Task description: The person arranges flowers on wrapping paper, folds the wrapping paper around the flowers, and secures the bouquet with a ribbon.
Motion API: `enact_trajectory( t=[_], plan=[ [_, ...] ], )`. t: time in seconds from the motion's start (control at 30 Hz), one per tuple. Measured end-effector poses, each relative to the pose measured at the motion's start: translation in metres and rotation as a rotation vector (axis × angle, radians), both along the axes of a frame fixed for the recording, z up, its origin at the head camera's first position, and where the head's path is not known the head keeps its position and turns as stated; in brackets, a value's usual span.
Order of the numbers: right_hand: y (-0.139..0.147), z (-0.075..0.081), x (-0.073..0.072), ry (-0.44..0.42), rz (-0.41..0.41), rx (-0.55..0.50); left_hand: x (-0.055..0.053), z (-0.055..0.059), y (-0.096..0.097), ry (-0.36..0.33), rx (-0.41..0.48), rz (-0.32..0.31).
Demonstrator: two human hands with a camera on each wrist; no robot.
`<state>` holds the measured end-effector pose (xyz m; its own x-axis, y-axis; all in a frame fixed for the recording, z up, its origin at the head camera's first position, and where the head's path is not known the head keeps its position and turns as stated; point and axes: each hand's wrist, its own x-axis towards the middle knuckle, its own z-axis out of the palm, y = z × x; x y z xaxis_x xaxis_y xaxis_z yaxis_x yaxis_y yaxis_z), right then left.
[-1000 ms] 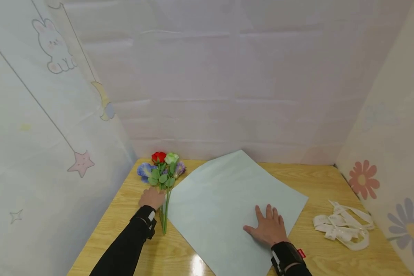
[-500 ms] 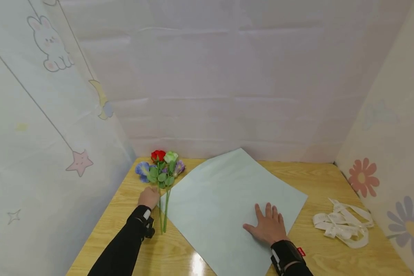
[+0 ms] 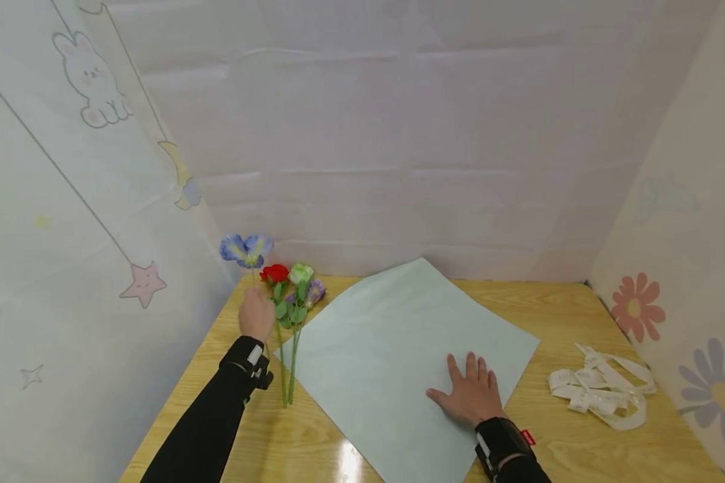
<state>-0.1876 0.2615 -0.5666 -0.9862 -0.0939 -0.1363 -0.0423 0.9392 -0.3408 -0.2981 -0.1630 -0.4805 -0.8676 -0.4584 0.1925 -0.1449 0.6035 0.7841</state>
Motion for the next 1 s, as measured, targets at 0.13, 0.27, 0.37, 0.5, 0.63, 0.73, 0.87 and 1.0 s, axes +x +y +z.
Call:
enact_trajectory(
  t=[0.13,0.27,0.37,0.5,0.63,0.73,0.87,1.0],
  plan=[
    [0.004,0.002,-0.001,-0.003,-0.002,0.017,-0.005,0.022,0.028,0.072,-0.012,-0.082],
    [0.006,0.001,-0.001,0.004,0.002,0.024,-0.007,0.038,0.065,0.119,-0.038,-0.175],
    [0.006,-0.004,-0.002,0.008,0.004,0.028,-0.008,0.045,0.095,0.143,-0.037,-0.253],
    [0.004,-0.010,-0.003,0.015,0.002,0.027,-0.010,0.045,0.135,0.173,-0.041,-0.344],
    [0.003,-0.010,-0.001,0.013,-0.010,0.038,-0.010,0.032,0.172,0.172,-0.006,-0.438],
    [0.002,-0.008,0.001,0.011,-0.018,0.049,-0.008,0.014,0.191,0.138,0.045,-0.497],
    [0.000,-0.006,0.003,0.022,-0.014,0.044,-0.004,-0.014,0.204,0.065,0.066,-0.530],
    [-0.002,-0.007,0.004,0.023,-0.017,0.059,-0.001,-0.040,0.211,-0.041,0.089,-0.573]
  ],
)
